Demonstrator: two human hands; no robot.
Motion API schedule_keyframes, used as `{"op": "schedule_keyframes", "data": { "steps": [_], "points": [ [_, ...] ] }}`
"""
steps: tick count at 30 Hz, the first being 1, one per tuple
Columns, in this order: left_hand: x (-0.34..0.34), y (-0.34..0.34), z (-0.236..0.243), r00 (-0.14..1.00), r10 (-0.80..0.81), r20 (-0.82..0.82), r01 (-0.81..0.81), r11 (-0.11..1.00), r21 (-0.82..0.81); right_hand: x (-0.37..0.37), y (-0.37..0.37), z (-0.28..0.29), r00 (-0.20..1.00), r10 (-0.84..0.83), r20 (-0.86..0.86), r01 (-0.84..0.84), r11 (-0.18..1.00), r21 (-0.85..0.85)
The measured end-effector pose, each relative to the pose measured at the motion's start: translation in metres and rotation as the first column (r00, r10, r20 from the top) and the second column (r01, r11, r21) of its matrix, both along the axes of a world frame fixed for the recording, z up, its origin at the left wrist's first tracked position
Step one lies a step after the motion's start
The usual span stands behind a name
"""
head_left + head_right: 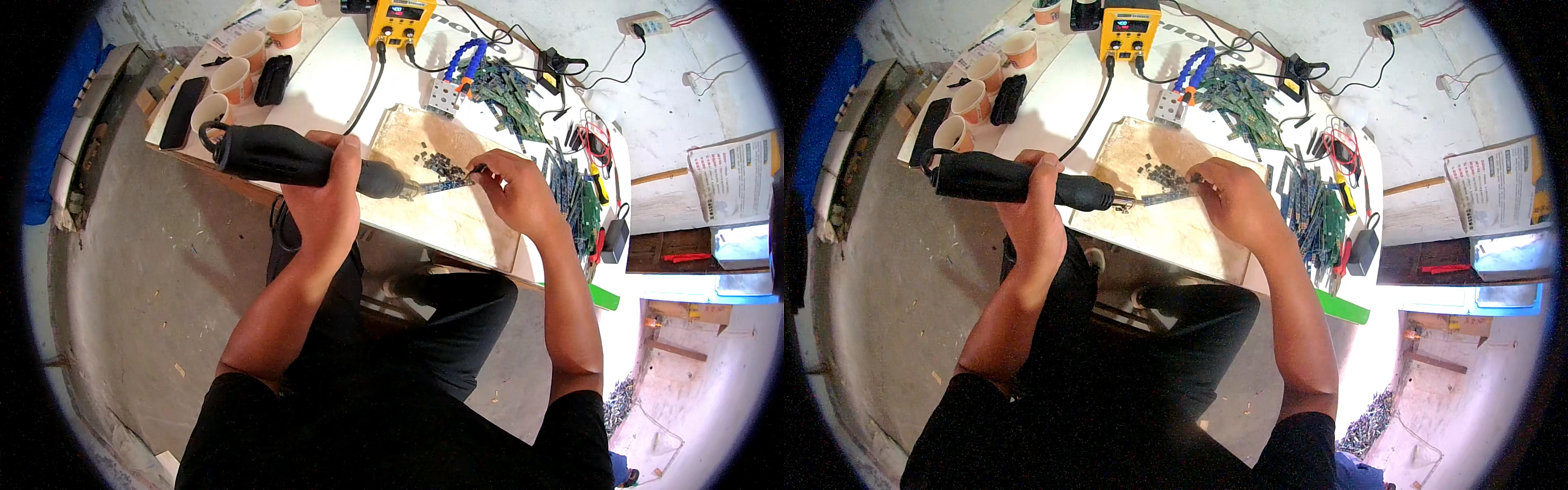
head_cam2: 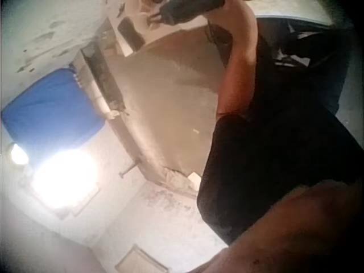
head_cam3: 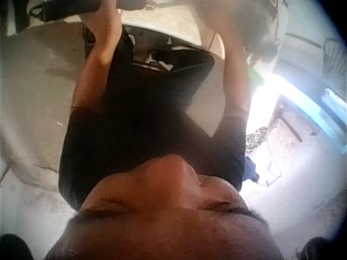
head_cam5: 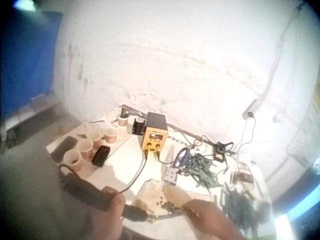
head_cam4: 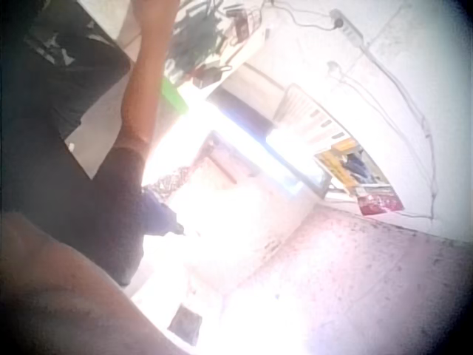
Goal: The person uses a hot air gun and tweezers to remove small electronic components from circuit boards. They heat the components with the hot air gun and then use tweezers to lift them off the board, placing them on a wooden mat. The person repeats this process for multiple components on different boards.
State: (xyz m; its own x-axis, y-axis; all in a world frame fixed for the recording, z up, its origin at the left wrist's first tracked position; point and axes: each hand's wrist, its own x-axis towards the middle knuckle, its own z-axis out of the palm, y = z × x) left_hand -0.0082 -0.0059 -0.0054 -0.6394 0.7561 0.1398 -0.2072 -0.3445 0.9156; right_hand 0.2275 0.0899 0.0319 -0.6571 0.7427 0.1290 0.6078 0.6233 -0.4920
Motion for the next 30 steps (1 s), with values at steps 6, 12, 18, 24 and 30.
{"op": "schedule_keyframes", "data": {
  "steps": [6, 12, 18, 24, 30],
  "points": [
    [-0.001, 0.000, -0.004, 1.000, -0.017, 0.011, 0.016, 1.000, 0.009, 0.002, 0.003, 0.004, 0.999, -0.019, 0.026, 0.020, 0.999, -0.032],
    [0.001, 0.001, -0.002, 1.000, -0.005, 0.013, 0.004, 1.000, 0.013, 0.009, 0.007, 0.013, 0.996, -0.089, -0.024, 0.087, 0.994, -0.066],
    [0.004, 0.003, -0.002, 0.999, -0.020, 0.026, 0.022, 0.996, -0.085, 0.013, 0.022, 0.007, 0.998, -0.044, 0.033, 0.047, 0.995, -0.094],
    [0.005, 0.001, 0.002, 0.999, -0.042, 0.012, 0.043, 0.993, -0.109, 0.011, 0.039, 0.005, 0.998, 0.036, 0.057, -0.026, 0.986, -0.166],
    [0.003, 0.001, -0.003, 0.999, -0.033, -0.013, 0.032, 0.997, -0.068, 0.011, 0.041, 0.003, 0.995, 0.084, 0.059, -0.077, 0.990, -0.123]
  ]
}}
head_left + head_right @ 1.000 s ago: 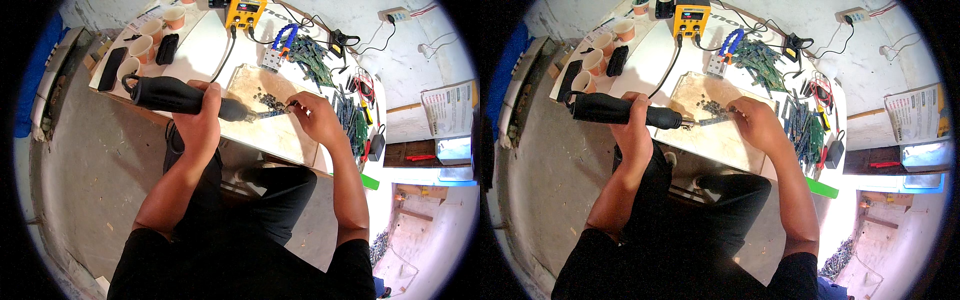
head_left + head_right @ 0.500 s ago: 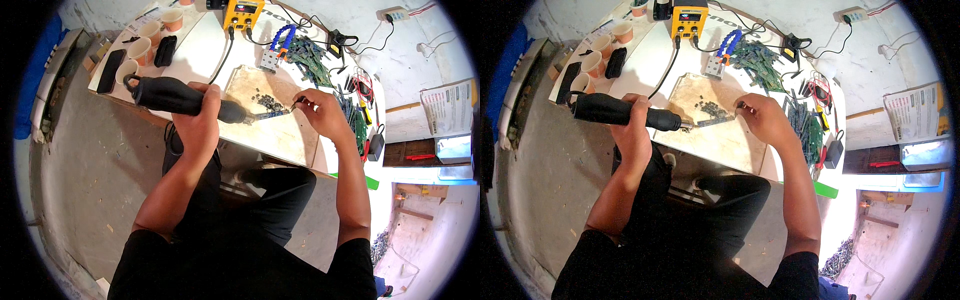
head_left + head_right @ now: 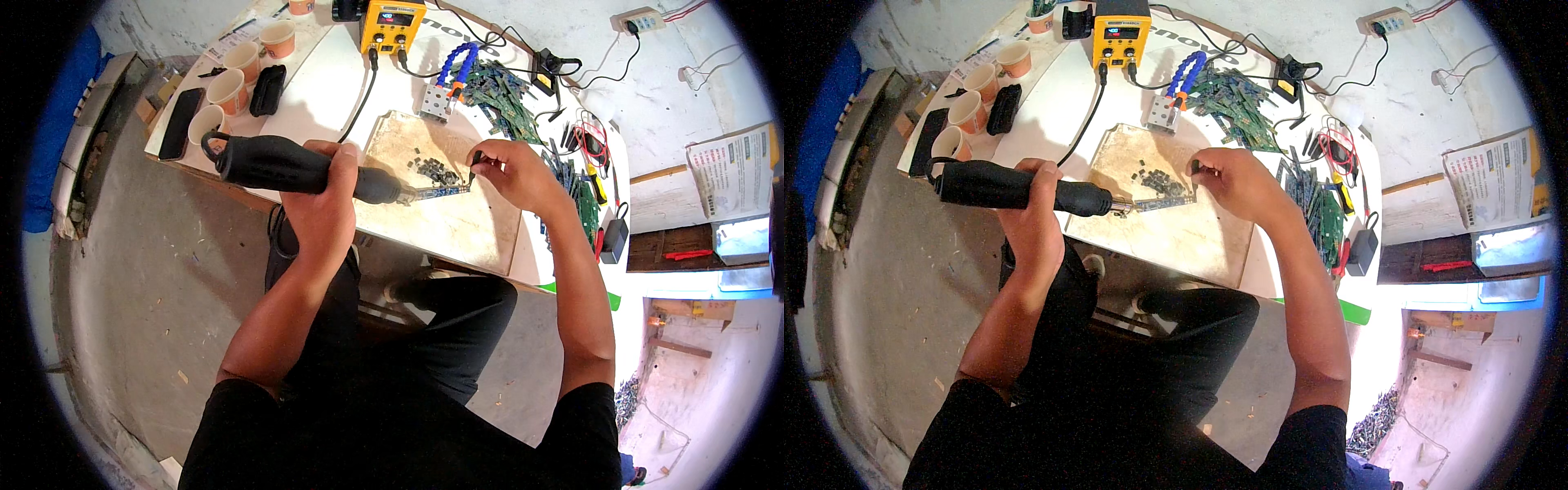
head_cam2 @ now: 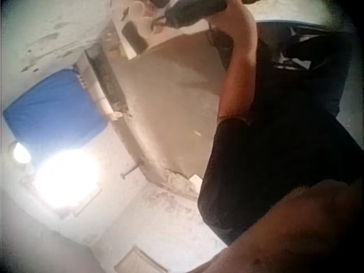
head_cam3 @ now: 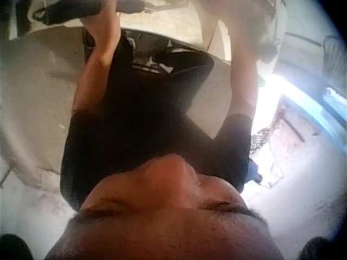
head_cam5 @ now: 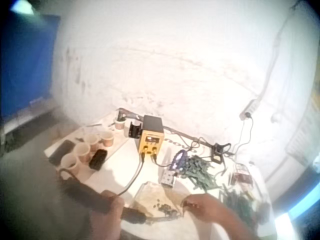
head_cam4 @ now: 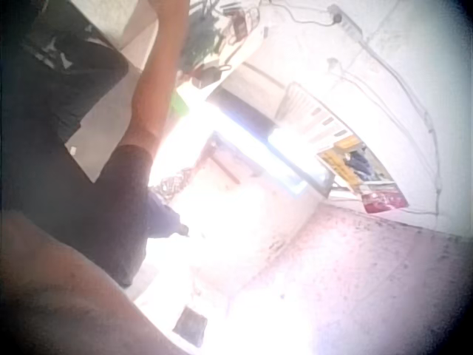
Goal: The person uses a hot air gun and tweezers to remove small electronic components from circuit boards. They heat the components with the hot air gun and then use tweezers to lift them off the board, placing them on a wooden mat. The person repeats this process for multiple components on different boards.
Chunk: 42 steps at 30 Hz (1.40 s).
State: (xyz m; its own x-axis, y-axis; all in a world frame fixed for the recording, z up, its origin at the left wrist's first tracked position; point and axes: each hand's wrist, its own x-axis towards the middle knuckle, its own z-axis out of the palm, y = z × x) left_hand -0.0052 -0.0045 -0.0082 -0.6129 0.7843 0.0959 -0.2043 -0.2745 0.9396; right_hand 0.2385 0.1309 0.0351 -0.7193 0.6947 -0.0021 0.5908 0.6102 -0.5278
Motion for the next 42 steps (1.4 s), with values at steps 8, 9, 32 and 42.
{"op": "schedule_keyframes", "data": {
  "steps": [8, 9, 32, 42],
  "points": [
    [-0.002, -0.001, -0.004, 1.000, 0.016, -0.024, -0.015, 0.999, 0.034, 0.010, -0.020, -0.001, 0.995, -0.071, -0.069, 0.070, 0.997, -0.015],
    [-0.002, -0.001, -0.004, 1.000, 0.015, -0.020, -0.015, 0.999, 0.038, 0.011, -0.024, -0.002, 0.993, -0.085, -0.079, 0.084, 0.996, -0.014],
    [-0.002, -0.001, -0.002, 0.999, 0.036, 0.020, -0.037, 0.996, 0.077, 0.003, -0.060, -0.041, 0.851, -0.392, -0.350, 0.405, 0.914, -0.040],
    [-0.003, -0.001, -0.003, 0.999, 0.042, 0.022, -0.043, 0.995, 0.085, -0.010, -0.051, -0.041, 0.877, -0.365, -0.311, 0.329, 0.930, -0.164]
  ]
}}
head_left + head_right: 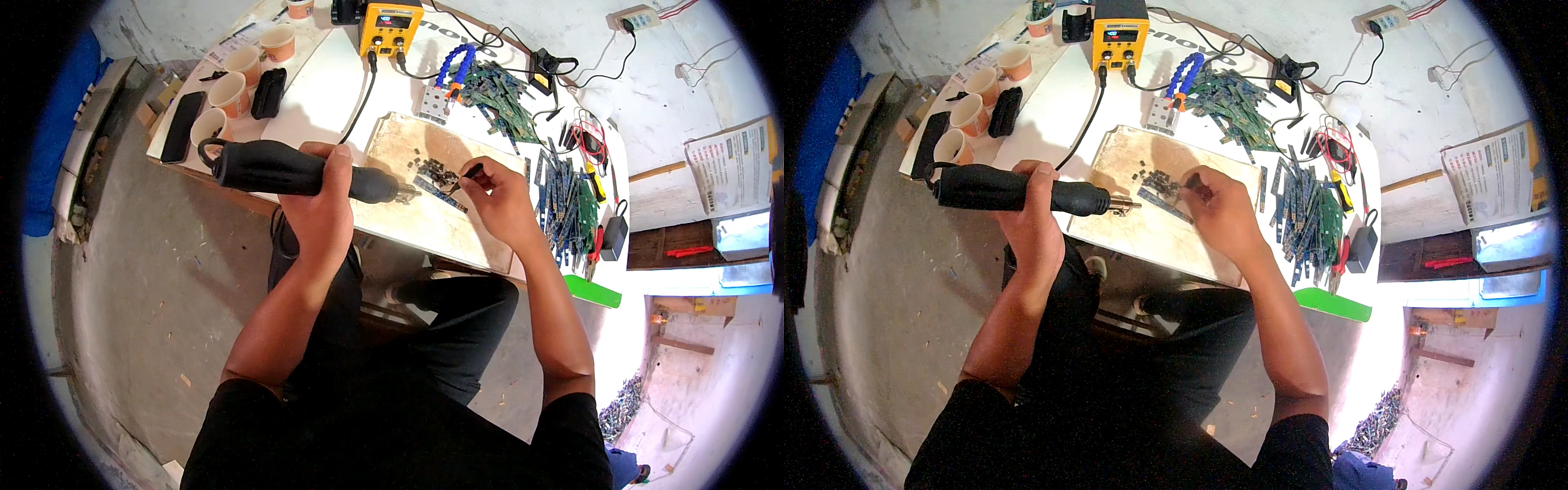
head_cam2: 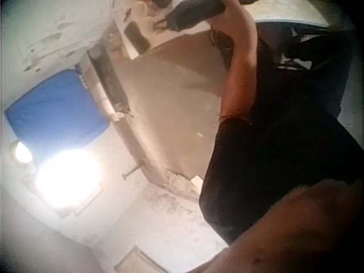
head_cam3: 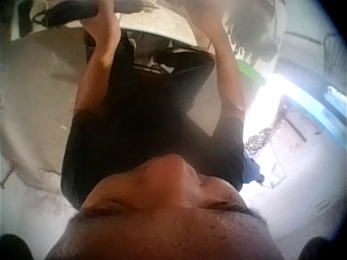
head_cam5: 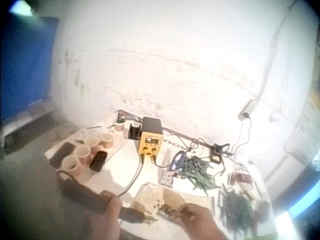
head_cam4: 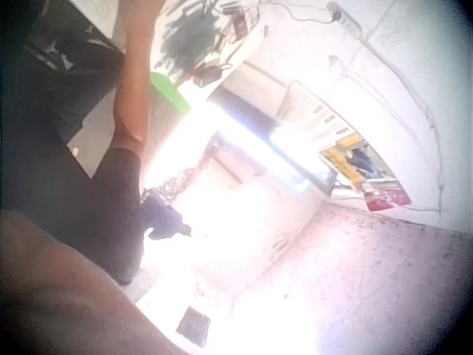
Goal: The person uses a hot air gun and tweezers to remove small electronic components from circuit boards. They heat the components with the hot air gun and then use tweezers to lift them off the board, placing them on a wooden mat. The person repeats this process for multiple components on different boards.
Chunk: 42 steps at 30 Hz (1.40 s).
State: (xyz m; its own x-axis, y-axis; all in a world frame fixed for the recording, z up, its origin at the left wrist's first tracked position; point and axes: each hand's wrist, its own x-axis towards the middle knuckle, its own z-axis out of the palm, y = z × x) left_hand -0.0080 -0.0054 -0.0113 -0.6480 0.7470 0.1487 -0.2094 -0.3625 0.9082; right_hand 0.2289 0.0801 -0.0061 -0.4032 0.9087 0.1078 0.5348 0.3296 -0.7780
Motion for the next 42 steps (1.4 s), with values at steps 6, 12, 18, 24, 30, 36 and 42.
{"op": "schedule_keyframes", "data": {
  "steps": [6, 12, 18, 24, 30, 36, 42],
  "points": [
    [0.000, 0.000, 0.001, 1.000, 0.002, 0.022, -0.002, 1.000, 0.001, 0.001, 0.005, 0.009, 0.998, -0.027, 0.054, 0.026, 0.999, 0.028],
    [-0.001, 0.000, 0.001, 1.000, 0.005, 0.019, -0.004, 1.000, -0.027, -0.001, 0.004, 0.009, 0.997, -0.003, 0.079, 0.005, 1.000, -0.015],
    [0.000, -0.001, 0.004, 1.000, 0.004, 0.003, -0.004, 0.998, -0.056, 0.001, 0.004, 0.010, 0.996, 0.054, 0.077, -0.048, 0.996, -0.074],
    [0.001, 0.000, 0.004, 1.000, -0.010, 0.018, 0.011, 1.000, -0.015, -0.003, -0.001, 0.017, 0.990, 0.083, 0.116, -0.080, 0.996, -0.029],
    [-0.001, 0.000, 0.001, 1.000, -0.019, 0.006, 0.020, 1.000, -0.024, -0.005, -0.002, 0.015, 0.989, 0.086, 0.118, -0.090, 0.996, 0.025],
    [-0.001, -0.001, 0.000, 1.000, -0.022, -0.007, 0.022, 0.999, -0.027, -0.004, -0.006, 0.013, 0.990, 0.074, 0.116, -0.079, 0.996, 0.036],
    [0.000, 0.000, 0.002, 0.999, -0.002, 0.035, 0.003, 0.999, -0.038, -0.004, -0.010, 0.012, 0.994, 0.082, 0.078, -0.089, 0.993, 0.084]
  ]
}}
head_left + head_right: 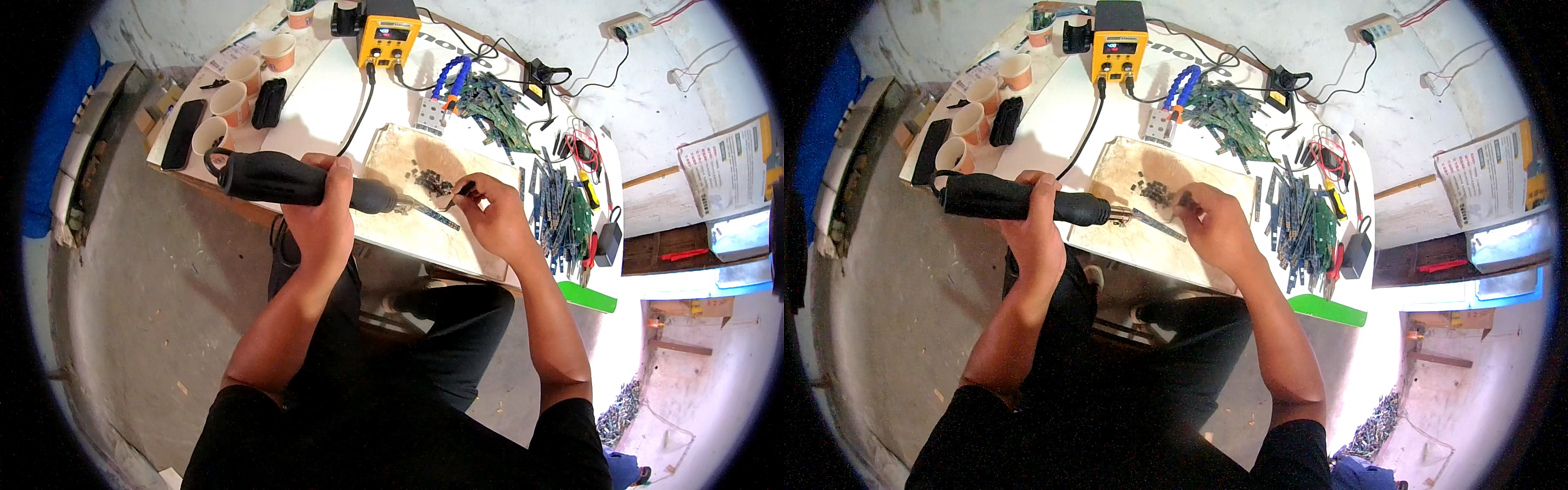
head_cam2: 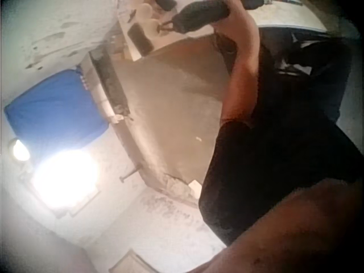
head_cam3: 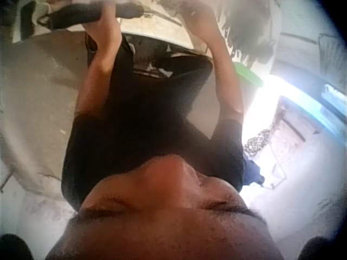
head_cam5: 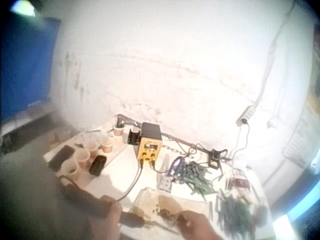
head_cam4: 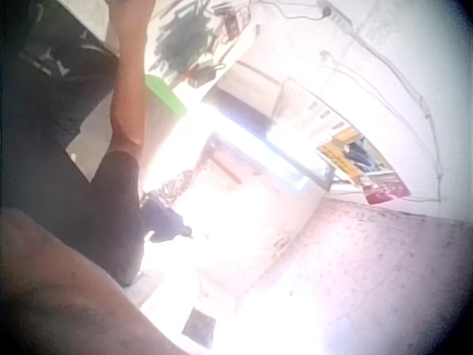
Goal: The person uses a hot air gun and tweezers to remove small electronic components from circuit boards. They heat the components with the hot air gun and then use tweezers to lift them off the board, placing them on a wooden mat. The person repeats this process for multiple components on different boards.
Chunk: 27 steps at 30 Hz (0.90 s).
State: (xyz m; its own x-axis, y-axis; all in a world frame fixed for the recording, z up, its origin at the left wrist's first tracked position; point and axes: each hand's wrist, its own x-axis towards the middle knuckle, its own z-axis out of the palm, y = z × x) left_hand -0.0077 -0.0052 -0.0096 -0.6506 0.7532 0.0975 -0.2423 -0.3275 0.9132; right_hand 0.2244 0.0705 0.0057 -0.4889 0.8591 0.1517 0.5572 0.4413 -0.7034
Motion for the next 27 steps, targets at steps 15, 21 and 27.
{"op": "schedule_keyframes", "data": {
  "steps": [15, 21, 27],
  "points": [
    [-0.001, 0.000, 0.000, 1.000, -0.012, 0.007, 0.012, 0.999, 0.047, -0.015, -0.010, 0.008, 0.999, 0.010, 0.044, -0.012, 1.000, 0.026],
    [-0.001, -0.001, 0.001, 1.000, -0.004, 0.007, 0.004, 0.999, 0.053, -0.019, -0.013, 0.007, 0.998, -0.018, 0.063, 0.016, 0.999, 0.028],
    [0.003, 0.001, 0.005, 0.999, 0.038, 0.029, -0.040, 0.996, 0.084, -0.015, -0.006, 0.004, 0.999, -0.027, 0.037, 0.026, 1.000, 0.016]
  ]
}}
